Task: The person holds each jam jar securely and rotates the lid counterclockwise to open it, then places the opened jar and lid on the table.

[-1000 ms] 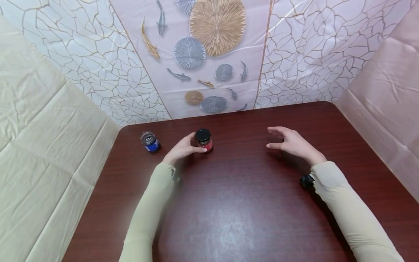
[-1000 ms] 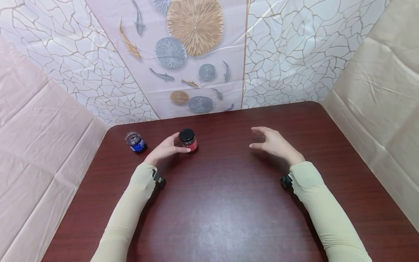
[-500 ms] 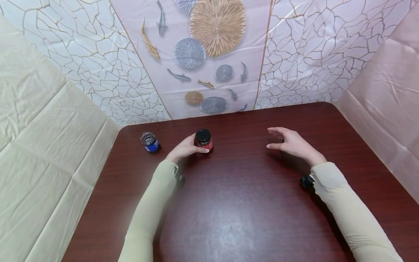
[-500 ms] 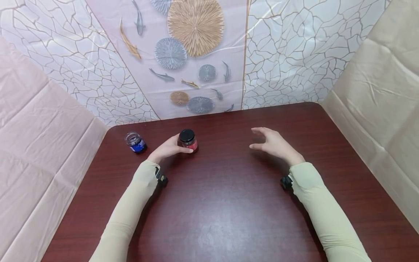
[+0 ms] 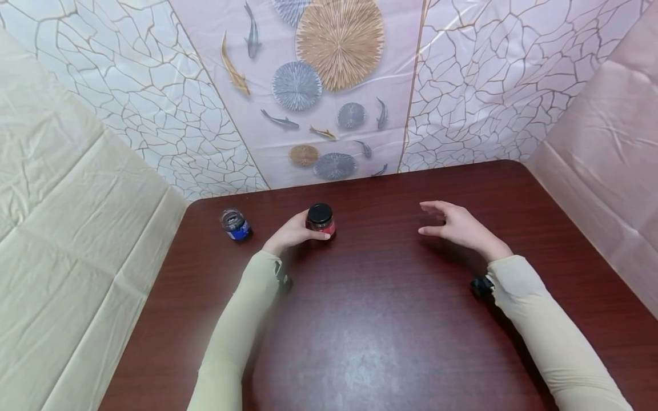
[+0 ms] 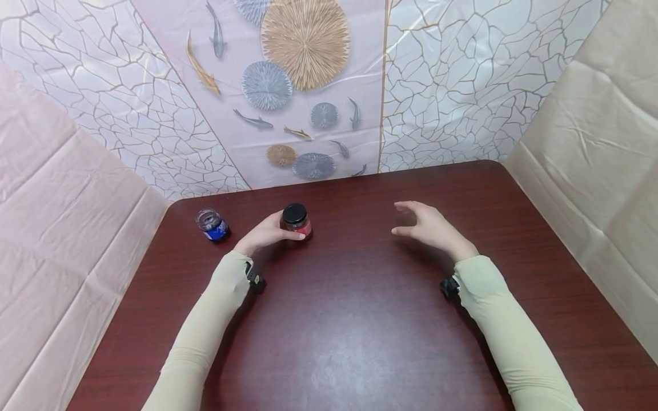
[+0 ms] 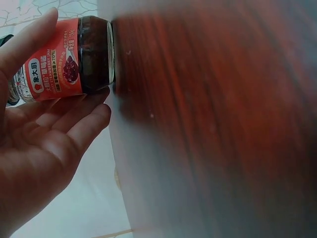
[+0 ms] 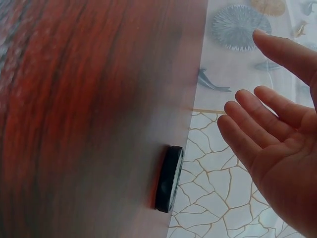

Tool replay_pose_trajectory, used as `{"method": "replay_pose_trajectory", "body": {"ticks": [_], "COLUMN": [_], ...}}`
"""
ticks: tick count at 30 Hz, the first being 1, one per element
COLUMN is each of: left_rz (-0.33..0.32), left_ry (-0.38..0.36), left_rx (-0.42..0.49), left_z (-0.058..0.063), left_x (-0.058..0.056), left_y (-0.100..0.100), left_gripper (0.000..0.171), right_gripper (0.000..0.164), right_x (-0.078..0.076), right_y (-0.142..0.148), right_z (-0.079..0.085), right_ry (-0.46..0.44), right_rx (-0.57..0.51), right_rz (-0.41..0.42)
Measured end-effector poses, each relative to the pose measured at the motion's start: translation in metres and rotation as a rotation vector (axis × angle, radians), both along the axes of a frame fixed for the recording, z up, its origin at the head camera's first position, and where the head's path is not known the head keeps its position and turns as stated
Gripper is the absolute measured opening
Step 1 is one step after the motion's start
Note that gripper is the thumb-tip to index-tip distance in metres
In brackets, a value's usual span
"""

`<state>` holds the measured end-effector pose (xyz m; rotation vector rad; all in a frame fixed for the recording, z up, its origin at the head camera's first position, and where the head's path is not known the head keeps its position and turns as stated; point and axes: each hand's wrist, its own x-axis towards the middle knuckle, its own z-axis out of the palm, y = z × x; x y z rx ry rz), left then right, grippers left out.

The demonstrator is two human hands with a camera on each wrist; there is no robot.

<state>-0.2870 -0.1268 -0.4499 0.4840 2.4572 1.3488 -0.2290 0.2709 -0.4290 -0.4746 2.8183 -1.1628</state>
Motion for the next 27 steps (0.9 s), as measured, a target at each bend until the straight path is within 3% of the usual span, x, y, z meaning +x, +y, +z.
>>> {"method": "replay_pose_trajectory", "body": {"ticks": [18, 27], "left_rz": [-0.019, 0.047], "left_ry": [0.096, 0.191], "left_rx": [-0.043, -0.096], "left_z": [0.007, 0.019], "left_x": [-0.002, -0.002], "left_y": [0.013, 0.017], "left_gripper": [0.055, 0.058], "right_gripper": [0.067, 0.067], "right_x": [-0.002, -0.002], "right_y": [0.003, 0.005], "right_z": [0.002, 0.001], "right_ry": [-0.003, -0.005], "right_rx": [0.011, 0.018], "right_rz": [-0.015, -0.020]}}
